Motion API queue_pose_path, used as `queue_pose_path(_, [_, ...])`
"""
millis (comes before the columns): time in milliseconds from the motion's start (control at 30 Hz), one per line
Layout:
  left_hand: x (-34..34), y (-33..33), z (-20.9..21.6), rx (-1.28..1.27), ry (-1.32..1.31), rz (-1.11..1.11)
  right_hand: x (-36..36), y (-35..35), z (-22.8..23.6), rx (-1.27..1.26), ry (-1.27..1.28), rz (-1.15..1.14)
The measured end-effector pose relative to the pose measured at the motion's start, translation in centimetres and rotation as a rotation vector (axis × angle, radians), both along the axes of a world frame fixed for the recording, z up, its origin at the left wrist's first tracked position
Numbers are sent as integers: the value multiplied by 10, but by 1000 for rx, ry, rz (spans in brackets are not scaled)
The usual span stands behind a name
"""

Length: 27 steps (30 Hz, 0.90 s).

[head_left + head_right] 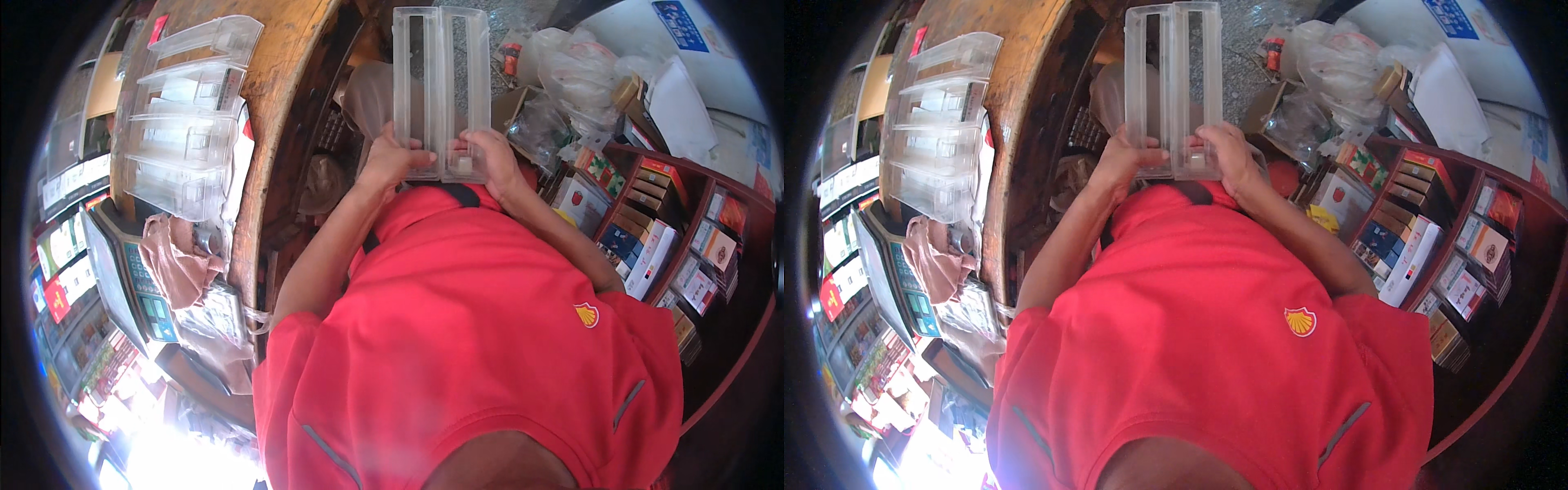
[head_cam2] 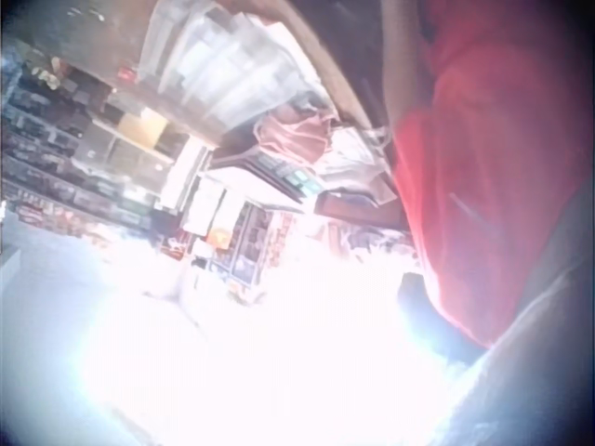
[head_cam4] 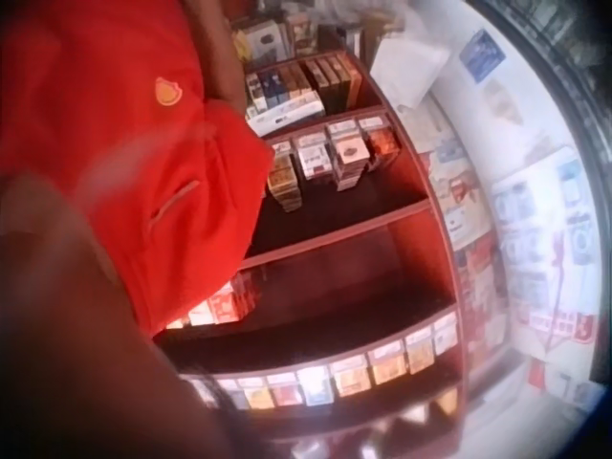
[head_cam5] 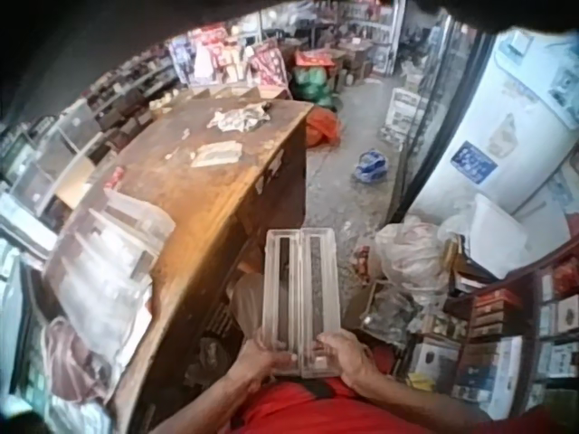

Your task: The person assembles clear plastic containers by hand at a cluttered wooden workbench. They repeatedly pick up container halves, align them, and press them together, then place the assembled units on the table.

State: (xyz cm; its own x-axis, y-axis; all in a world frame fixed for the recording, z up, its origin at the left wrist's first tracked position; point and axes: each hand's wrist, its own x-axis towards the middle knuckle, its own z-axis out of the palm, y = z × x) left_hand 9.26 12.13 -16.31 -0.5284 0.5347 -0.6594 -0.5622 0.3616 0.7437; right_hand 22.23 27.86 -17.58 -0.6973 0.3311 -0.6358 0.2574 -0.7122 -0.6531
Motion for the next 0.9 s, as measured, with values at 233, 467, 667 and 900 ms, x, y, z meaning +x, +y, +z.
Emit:
queue_pose_path(233, [20, -8, -2, -79, 136, 22, 7, -6, 0, 19, 29, 46])
queue_pose_path(467, [20, -9, -1, -56, 77, -28, 18, -10, 5, 10, 104, 8])
queue_pose_path(667, [1, 6, 10, 95, 15, 8, -1, 15, 21, 270, 96, 61])
queue_pose_path(900, [-10, 37, 37, 151, -234, 129, 11, 42, 54, 25, 143, 7])
